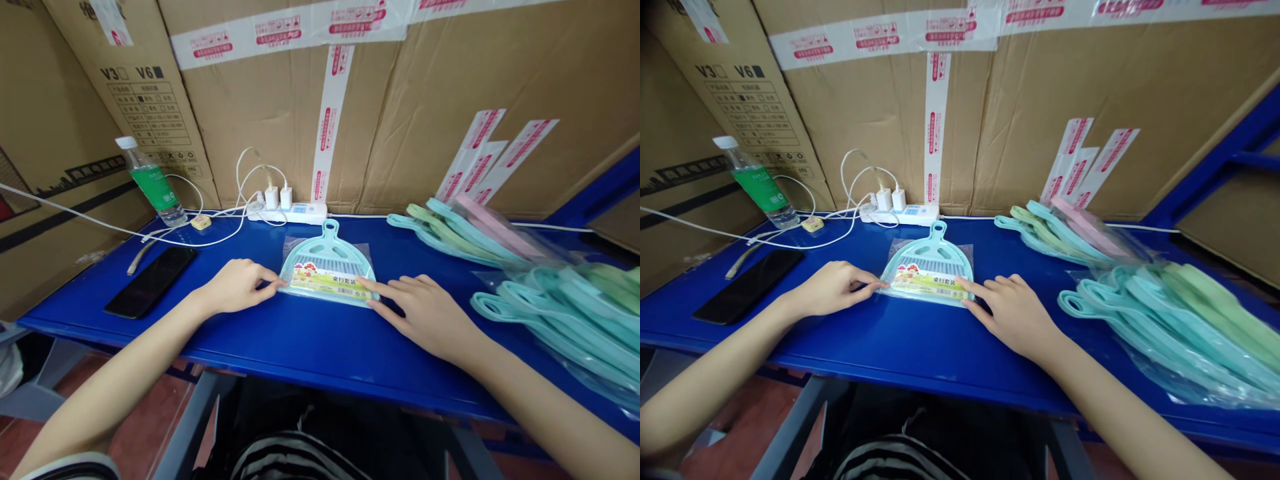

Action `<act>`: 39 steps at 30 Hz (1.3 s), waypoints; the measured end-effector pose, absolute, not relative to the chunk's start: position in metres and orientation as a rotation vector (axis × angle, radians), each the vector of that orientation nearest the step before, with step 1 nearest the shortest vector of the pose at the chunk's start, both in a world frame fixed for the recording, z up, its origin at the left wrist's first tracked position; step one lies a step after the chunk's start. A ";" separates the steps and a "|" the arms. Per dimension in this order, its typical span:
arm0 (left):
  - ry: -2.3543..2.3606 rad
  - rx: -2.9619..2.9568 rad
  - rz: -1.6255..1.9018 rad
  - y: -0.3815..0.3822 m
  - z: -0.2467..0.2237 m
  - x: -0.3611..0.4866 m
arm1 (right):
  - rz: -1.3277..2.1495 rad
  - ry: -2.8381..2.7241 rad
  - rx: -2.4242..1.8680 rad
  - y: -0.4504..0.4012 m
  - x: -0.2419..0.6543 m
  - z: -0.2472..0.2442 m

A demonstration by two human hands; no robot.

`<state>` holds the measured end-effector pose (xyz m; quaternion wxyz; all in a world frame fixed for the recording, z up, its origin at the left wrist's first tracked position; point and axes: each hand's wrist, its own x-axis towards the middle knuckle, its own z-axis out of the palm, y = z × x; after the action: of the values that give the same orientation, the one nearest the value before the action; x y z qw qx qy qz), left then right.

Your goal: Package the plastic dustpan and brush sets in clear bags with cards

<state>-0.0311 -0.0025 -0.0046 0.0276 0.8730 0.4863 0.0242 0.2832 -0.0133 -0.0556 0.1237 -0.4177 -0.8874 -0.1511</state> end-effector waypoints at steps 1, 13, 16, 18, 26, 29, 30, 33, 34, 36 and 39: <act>1.504 2.685 0.071 -0.002 -0.004 -0.031 | -0.439 -2.583 -1.223 -0.013 0.283 -0.055; 1.153 2.754 0.205 0.002 -0.010 -0.039 | -0.113 -2.547 -1.231 -0.008 0.288 -0.052; 1.131 2.783 0.167 0.001 -0.009 -0.039 | -0.103 -2.475 -1.313 -0.006 0.288 -0.051; 1.116 2.796 0.150 0.001 -0.009 -0.039 | -0.092 -2.419 -1.365 -0.005 0.288 -0.050; 1.122 2.824 0.170 0.002 -0.016 -0.039 | -0.067 -2.325 -1.466 0.002 0.292 -0.052; 1.194 2.874 0.192 0.004 -0.019 -0.036 | -0.047 -2.343 -1.465 0.005 0.291 -0.050; 1.221 2.890 0.196 0.005 -0.020 -0.035 | -0.042 -2.357 -1.449 0.005 0.290 -0.049; 1.273 2.912 0.208 0.008 -0.023 -0.032 | -0.010 -2.382 -1.421 0.007 0.288 -0.046; 1.278 2.911 0.212 0.008 -0.024 -0.031 | 0.002 -2.382 -1.425 0.007 0.288 -0.045; 1.276 2.901 0.222 0.009 -0.024 -0.031 | 0.019 -2.383 -1.453 0.007 0.288 -0.044; 1.244 2.882 0.211 0.008 -0.020 -0.034 | 0.021 -2.383 -1.495 0.007 0.289 -0.040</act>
<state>-0.0339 0.0085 -0.0205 -0.0024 0.9161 0.3953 0.0670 0.2888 0.0073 -0.0400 0.1636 -0.5244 -0.8356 0.0075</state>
